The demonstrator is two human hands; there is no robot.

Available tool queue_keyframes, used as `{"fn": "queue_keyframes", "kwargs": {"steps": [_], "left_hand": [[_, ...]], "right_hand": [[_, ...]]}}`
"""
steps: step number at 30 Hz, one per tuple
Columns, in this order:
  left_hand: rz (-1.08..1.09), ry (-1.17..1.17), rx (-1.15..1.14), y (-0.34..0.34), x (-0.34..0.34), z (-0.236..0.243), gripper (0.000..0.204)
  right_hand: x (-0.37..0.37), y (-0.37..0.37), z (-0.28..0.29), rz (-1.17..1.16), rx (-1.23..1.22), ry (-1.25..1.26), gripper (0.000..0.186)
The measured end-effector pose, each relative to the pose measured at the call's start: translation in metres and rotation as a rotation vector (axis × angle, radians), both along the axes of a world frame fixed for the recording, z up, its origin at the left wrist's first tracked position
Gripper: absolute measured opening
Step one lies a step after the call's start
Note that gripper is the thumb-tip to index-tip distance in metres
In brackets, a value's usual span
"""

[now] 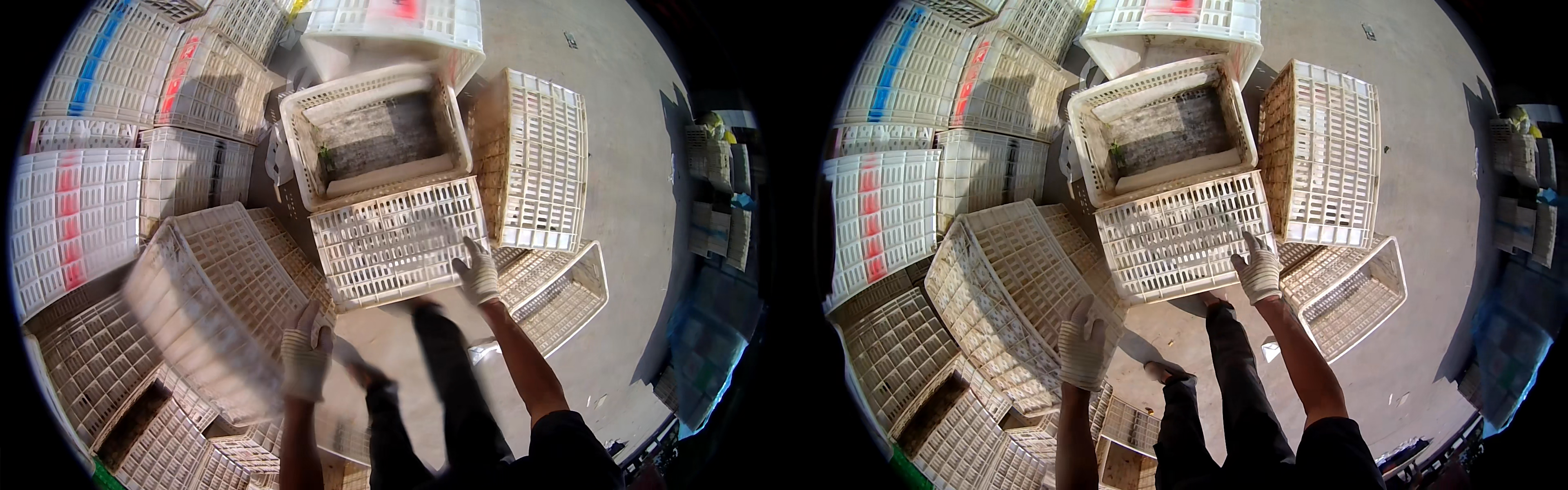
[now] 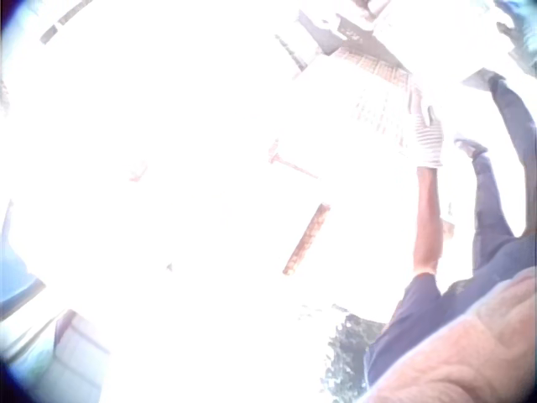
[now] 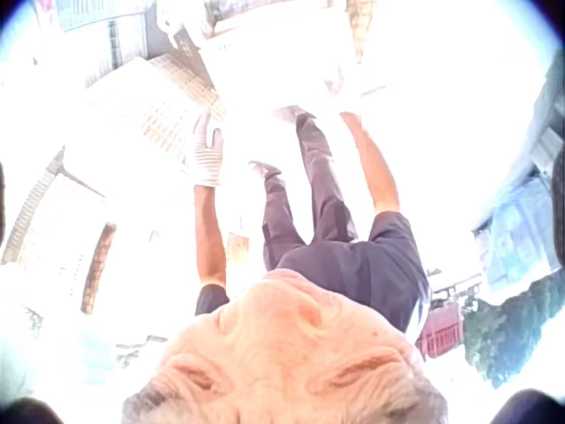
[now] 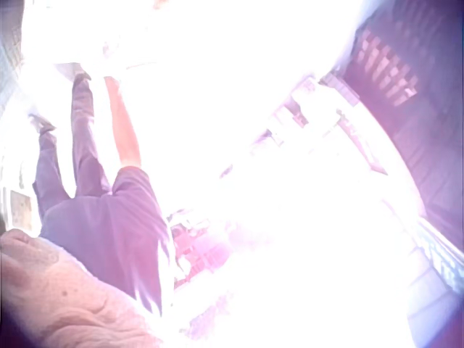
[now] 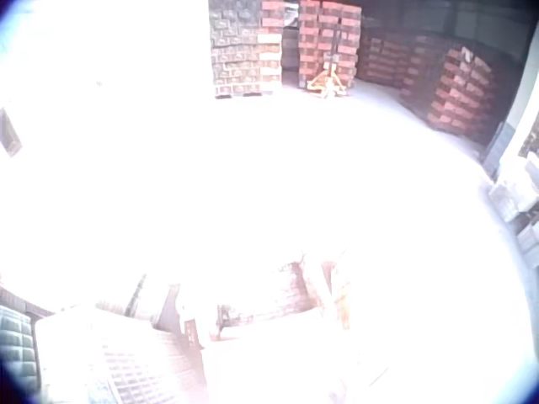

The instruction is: The person stacks white plastic crates into a pile next to a red car. They also handle a yellow power strip and a black battery pack, placing them on the crates.

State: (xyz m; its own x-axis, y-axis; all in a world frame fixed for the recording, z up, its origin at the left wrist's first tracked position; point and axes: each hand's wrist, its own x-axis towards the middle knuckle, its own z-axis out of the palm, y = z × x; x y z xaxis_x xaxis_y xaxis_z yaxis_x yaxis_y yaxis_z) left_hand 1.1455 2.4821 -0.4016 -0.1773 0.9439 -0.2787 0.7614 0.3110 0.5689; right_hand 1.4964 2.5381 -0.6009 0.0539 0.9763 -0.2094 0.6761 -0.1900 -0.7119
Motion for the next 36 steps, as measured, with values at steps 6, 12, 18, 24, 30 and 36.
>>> {"fn": "queue_keyframes", "kwargs": {"steps": [6,12,18,24,30,36], "left_hand": [[0.884,-0.708,-0.692,-0.047,0.030,-0.146,0.043],[1.228,-1.254,-0.439,-0.078,0.091,-0.244,0.045],[1.375,-1.500,0.036,-0.063,0.147,-0.288,0.031],[1.398,-1.667,0.061,-0.065,0.119,-0.232,0.030],[1.364,-1.465,0.079,-0.079,0.124,-0.088,0.041],[1.334,-1.789,0.020,-0.094,0.164,0.074,0.049]], "right_hand": [[0.014,0.152,-0.048,0.011,0.118,-0.187,0.062],[0.025,0.263,-0.119,-0.151,-0.157,-0.135,0.056],[0.012,0.288,-0.134,-0.028,-0.262,-0.261,0.036],[-0.034,0.292,-0.048,0.138,-0.209,-0.447,0.041],[-0.058,0.286,0.087,0.287,-0.183,-0.521,0.041],[-0.041,0.276,0.163,0.422,-0.060,-0.715,0.035]]}}
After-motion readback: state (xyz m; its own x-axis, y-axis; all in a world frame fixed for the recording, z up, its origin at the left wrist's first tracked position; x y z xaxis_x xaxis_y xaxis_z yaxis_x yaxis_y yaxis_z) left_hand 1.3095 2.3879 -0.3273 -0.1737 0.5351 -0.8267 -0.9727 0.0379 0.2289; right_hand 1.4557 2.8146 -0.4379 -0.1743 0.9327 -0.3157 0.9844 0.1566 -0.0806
